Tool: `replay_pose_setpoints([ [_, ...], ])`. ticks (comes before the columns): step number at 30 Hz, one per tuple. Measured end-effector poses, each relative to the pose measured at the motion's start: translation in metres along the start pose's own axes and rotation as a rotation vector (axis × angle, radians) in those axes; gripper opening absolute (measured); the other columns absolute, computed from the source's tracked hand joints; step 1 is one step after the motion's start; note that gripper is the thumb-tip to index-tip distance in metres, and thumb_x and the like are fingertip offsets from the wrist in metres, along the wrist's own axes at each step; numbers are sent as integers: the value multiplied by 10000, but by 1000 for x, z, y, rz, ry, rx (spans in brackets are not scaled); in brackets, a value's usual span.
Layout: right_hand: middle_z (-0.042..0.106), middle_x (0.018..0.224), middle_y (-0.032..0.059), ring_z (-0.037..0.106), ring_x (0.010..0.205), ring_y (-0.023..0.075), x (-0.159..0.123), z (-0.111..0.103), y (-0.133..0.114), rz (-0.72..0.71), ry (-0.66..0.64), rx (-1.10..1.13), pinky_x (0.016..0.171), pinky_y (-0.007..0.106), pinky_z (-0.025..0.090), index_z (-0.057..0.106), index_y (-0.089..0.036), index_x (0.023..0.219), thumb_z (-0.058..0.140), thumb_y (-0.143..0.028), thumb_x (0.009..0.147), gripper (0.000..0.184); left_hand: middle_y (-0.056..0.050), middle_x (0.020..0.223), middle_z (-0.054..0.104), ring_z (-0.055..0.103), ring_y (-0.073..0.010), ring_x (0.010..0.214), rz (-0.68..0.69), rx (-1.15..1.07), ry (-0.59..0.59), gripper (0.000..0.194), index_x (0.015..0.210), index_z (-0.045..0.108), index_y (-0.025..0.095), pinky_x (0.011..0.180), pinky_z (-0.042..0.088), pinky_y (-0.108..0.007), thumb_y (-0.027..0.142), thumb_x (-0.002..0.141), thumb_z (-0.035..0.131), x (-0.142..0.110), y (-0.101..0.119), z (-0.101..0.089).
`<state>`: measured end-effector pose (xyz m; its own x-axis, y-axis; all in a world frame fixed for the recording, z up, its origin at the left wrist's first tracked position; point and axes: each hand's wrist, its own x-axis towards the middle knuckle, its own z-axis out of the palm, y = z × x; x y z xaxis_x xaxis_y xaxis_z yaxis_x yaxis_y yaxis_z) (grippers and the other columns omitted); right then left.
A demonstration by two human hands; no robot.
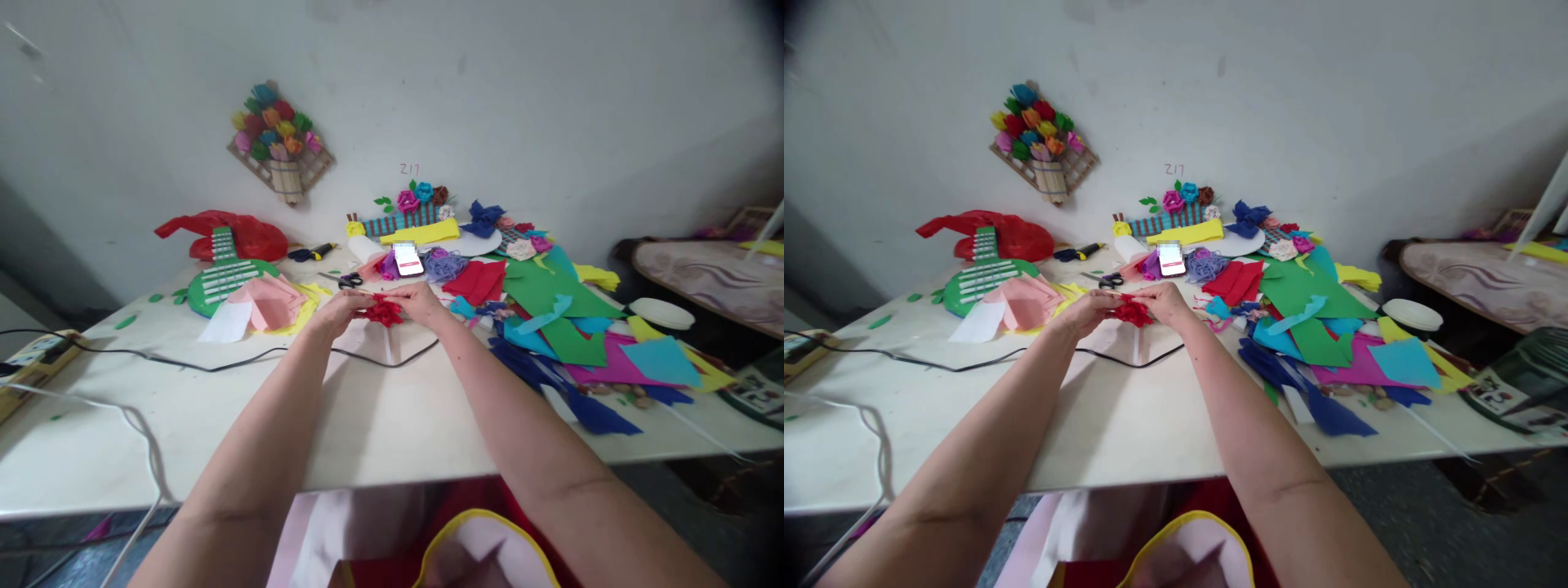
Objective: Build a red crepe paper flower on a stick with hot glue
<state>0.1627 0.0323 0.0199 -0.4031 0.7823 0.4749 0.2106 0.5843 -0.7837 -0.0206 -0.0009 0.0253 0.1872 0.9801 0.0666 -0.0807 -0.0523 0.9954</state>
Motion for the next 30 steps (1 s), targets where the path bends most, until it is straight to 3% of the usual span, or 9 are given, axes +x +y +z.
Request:
replay_pose_setpoints([
  [4,777,925,66,720,857,199,1,0,3,-25,-3,-47,830,329,565,792,-195,899,688,-184,772,164,-56,674,667,602,-173,660,2,-5,2,234,667,699,115,727,452,-327,225,476,777,0,1,2],
  [10,703,883,50,649,838,160,6,-1,10,-170,63,-230,777,273,526,801,-233,830,720,-140,747,148,-42,667,661,604,-167,656,-8,-9,32,219,689,695,123,687,444,-304,181,485,749,0,1,3],
  [20,633,933,41,614,877,157,5,-3,10,-180,13,-262,814,285,511,799,-255,879,700,-165,778,167,-52,626,638,590,-166,620,-25,-11,41,126,636,664,121,690,450,-322,175,532,711,-3,4,6],
  [30,650,983,28,623,874,151,5,-2,10,-245,21,-395,794,269,494,793,-262,889,689,-161,788,177,-60,651,656,582,-182,640,-8,-16,83,228,640,679,136,627,416,-301,325,519,718,0,0,7],
])
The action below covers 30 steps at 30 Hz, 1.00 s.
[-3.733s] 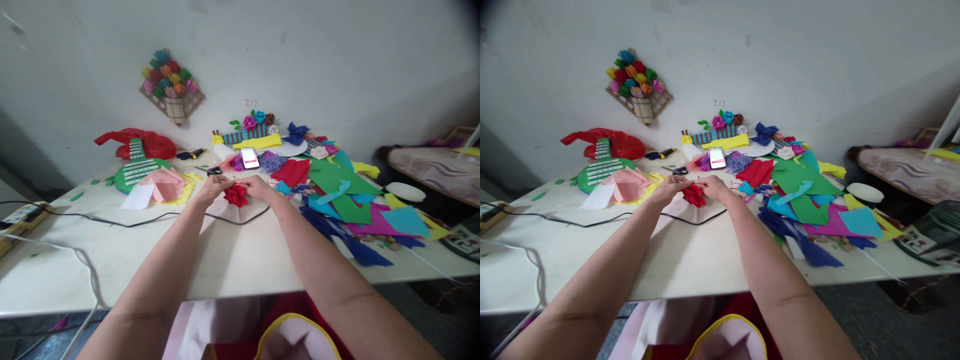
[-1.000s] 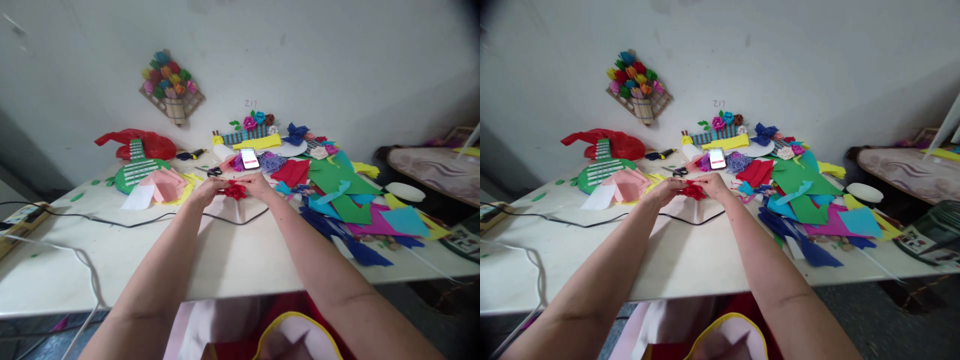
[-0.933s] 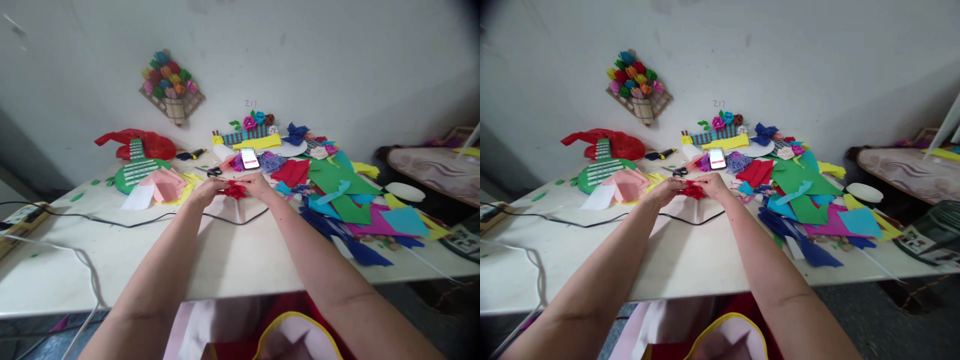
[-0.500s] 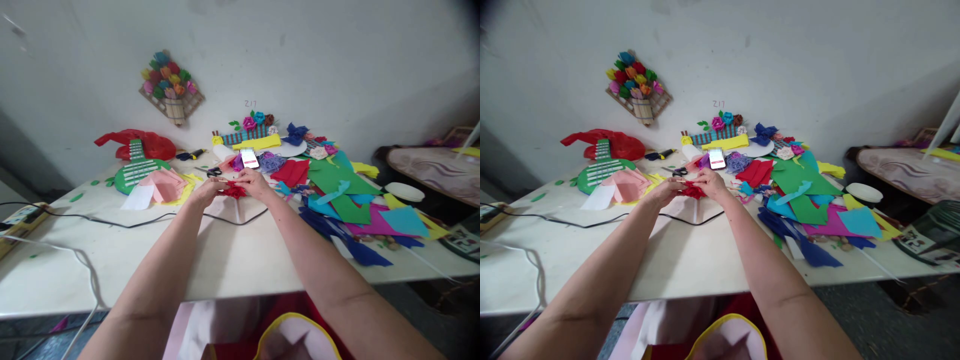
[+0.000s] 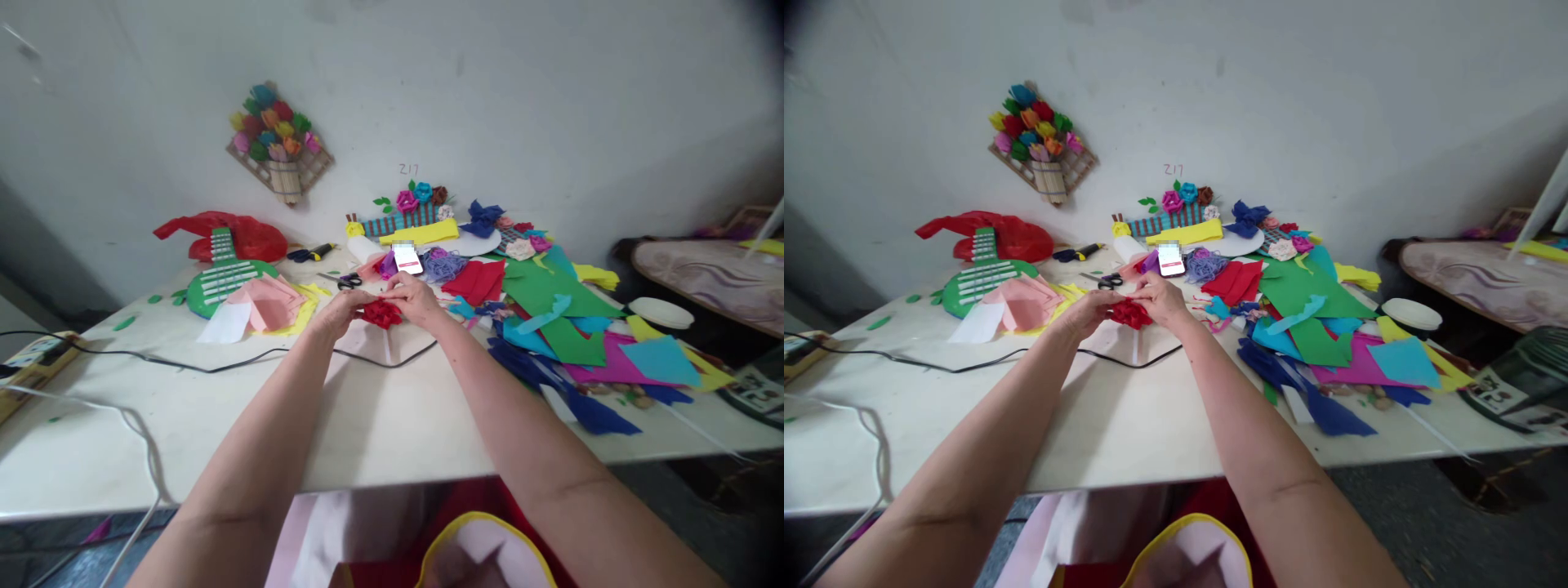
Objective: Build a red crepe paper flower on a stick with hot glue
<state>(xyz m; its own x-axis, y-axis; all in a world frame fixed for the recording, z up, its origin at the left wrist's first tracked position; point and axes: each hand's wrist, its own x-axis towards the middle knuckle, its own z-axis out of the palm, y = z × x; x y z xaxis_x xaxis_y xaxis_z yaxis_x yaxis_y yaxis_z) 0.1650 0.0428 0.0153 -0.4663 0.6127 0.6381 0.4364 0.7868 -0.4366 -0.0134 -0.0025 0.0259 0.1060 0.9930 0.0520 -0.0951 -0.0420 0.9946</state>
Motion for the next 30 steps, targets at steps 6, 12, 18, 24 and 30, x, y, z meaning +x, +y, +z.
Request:
replay_pose_setpoints([
  [6,655,1007,29,630,904,150,-1,-1,-3,-6,-14,-24,790,257,488,790,-261,891,674,-164,803,175,-71,666,656,571,-179,641,1,16,17,291,653,670,132,622,406,-299,386,537,750,2,-2,-2],
  [12,654,1005,37,629,884,156,-2,-3,-5,14,-52,-46,783,271,494,788,-257,929,670,-185,813,181,-65,645,638,542,-167,644,18,91,-1,315,601,656,128,637,387,-297,399,500,782,1,0,-5],
  [18,646,966,46,627,873,157,-2,-4,-3,8,-67,-34,800,284,505,793,-245,910,689,-193,804,158,-33,584,606,504,-147,623,27,180,-29,345,560,651,146,646,357,-291,443,488,810,1,1,-6],
  [24,642,932,53,627,831,151,-2,-3,4,-10,-59,24,776,287,513,793,-216,877,697,-174,790,136,-18,574,593,485,-133,617,31,223,-37,335,544,649,154,660,358,-291,440,486,813,1,2,-6],
  [30,656,893,56,625,809,140,-2,-9,7,-80,-72,130,748,277,513,790,-210,872,644,-116,802,188,-34,596,619,504,-149,626,40,248,-31,329,567,662,157,660,359,-302,445,488,801,2,0,-6],
])
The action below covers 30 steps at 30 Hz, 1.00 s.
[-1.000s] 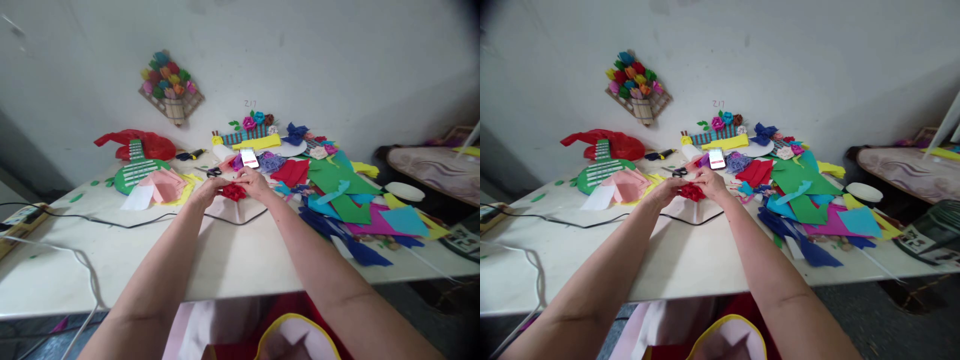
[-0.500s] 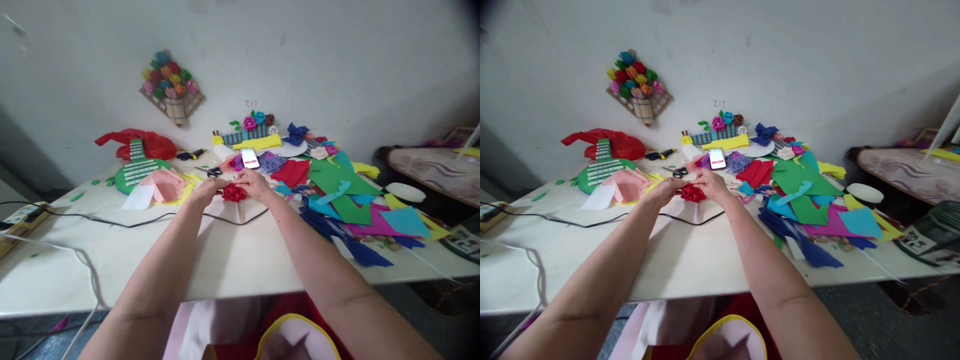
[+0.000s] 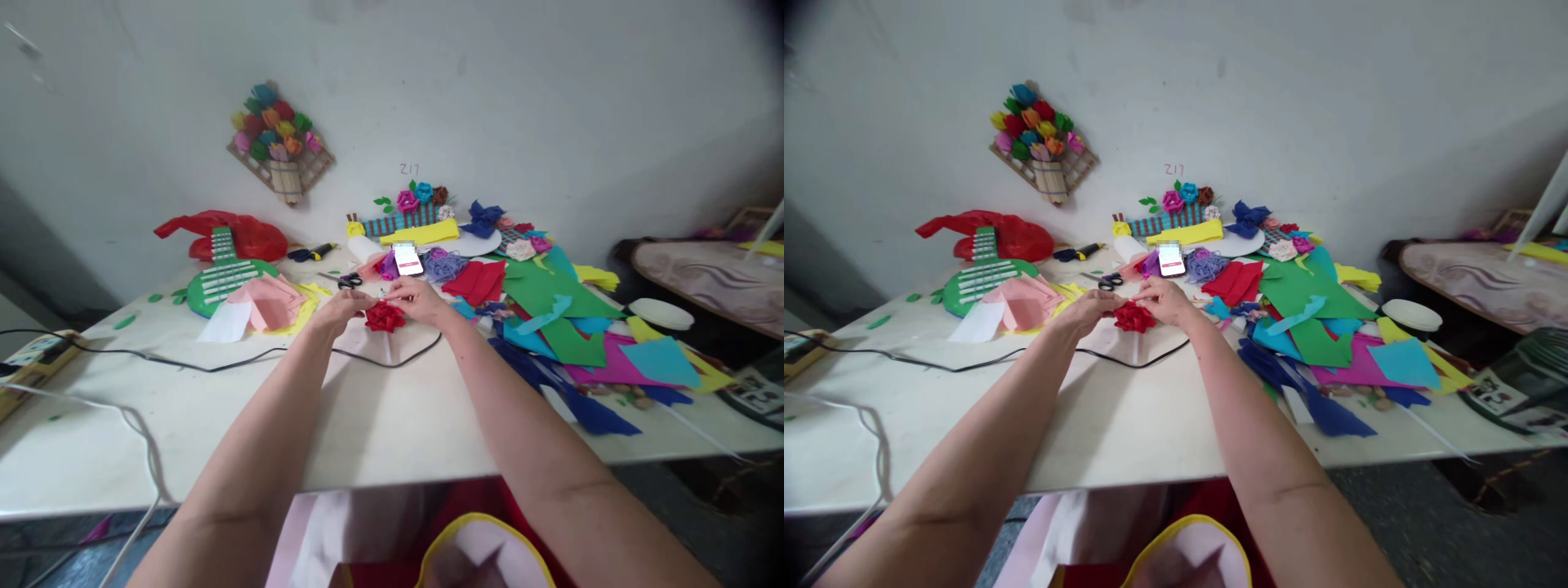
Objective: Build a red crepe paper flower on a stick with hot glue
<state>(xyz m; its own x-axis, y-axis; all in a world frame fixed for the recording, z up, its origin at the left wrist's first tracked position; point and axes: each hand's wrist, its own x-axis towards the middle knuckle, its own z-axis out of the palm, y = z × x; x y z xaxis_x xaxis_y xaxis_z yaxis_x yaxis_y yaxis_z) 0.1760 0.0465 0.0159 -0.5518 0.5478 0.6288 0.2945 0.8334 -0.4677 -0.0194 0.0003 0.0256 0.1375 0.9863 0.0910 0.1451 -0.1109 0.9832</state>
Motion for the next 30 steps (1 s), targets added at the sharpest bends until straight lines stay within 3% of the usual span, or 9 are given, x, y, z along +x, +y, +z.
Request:
replay_pose_setpoints([
  [7,711,947,76,652,885,157,0,-12,-4,24,-113,-16,788,280,518,789,-218,924,596,-131,849,224,-41,614,640,540,-163,652,12,-19,-22,291,630,703,144,699,392,-315,404,523,777,1,-3,-1],
  [13,741,1117,38,694,999,212,-1,-16,-13,218,-269,-77,888,313,527,749,-283,1084,605,-236,872,261,-42,616,637,531,-158,643,23,-2,-49,282,626,691,145,699,385,-313,408,553,760,1,-4,0],
  [21,729,1113,-13,703,1020,238,-1,-17,-26,282,-196,-243,830,316,548,723,-360,1114,614,-239,853,307,-41,611,615,513,-144,605,4,-115,-34,262,607,692,138,649,375,-301,374,537,782,-1,1,2],
  [30,719,1135,9,686,1073,222,-1,-13,-37,267,-129,-275,860,300,549,716,-301,1138,592,-144,850,351,-72,643,665,556,-159,626,-19,-213,-10,300,613,703,141,679,411,-308,399,528,832,-2,3,2],
])
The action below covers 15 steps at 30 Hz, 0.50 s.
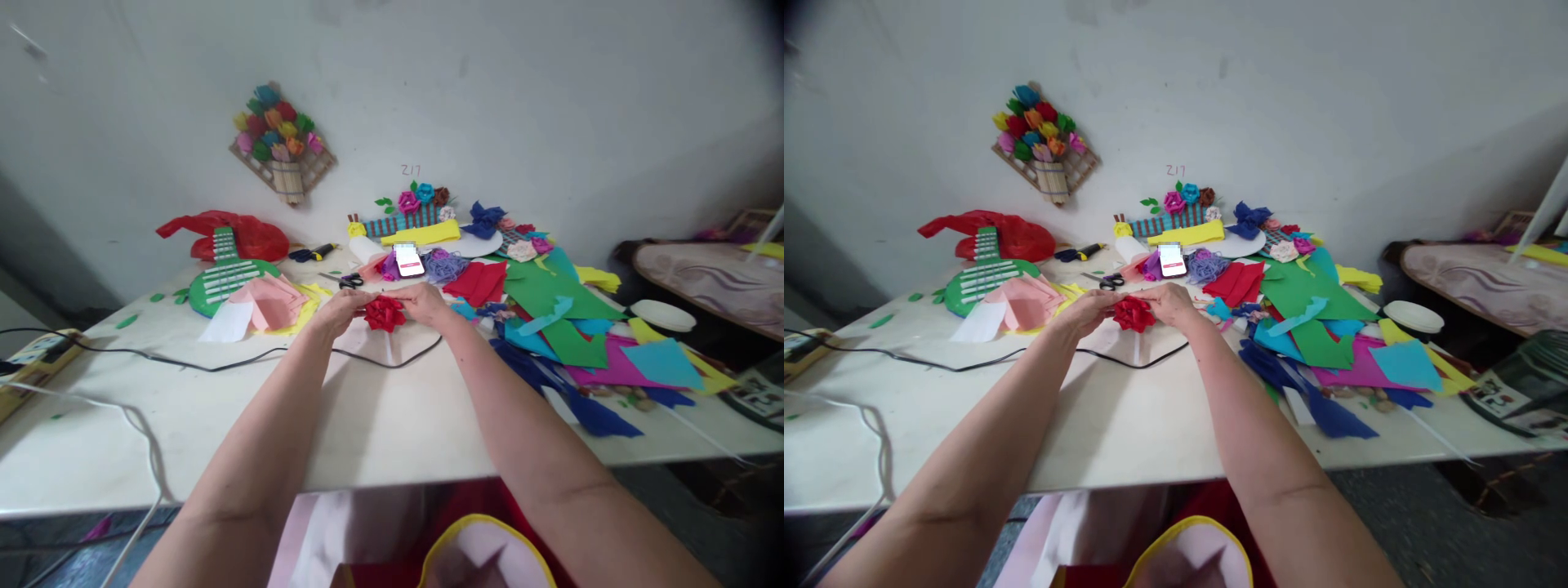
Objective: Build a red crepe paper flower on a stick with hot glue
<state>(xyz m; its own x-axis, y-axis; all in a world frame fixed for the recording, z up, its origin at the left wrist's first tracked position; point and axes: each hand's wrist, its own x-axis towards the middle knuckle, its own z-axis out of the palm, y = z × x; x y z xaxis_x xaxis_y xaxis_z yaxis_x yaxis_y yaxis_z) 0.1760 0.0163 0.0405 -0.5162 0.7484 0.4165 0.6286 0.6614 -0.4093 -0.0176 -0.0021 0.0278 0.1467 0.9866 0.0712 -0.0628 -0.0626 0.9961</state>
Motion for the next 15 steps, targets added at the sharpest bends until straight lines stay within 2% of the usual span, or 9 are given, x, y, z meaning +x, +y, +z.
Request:
replay_pose_setpoints([
  [8,732,1109,-7,702,1025,209,3,6,4,-64,48,-75,832,293,544,715,-333,1136,591,-120,830,393,-69,639,658,574,-164,629,-20,-22,3,231,636,698,127,684,411,-311,331,588,795,-2,3,-1],
  [15,740,1097,-21,702,1007,189,4,8,5,-87,61,-87,800,271,533,716,-347,1130,559,-88,824,431,-70,641,659,579,-169,627,-27,-33,5,253,627,695,125,665,421,-305,343,555,803,-1,1,-2],
])
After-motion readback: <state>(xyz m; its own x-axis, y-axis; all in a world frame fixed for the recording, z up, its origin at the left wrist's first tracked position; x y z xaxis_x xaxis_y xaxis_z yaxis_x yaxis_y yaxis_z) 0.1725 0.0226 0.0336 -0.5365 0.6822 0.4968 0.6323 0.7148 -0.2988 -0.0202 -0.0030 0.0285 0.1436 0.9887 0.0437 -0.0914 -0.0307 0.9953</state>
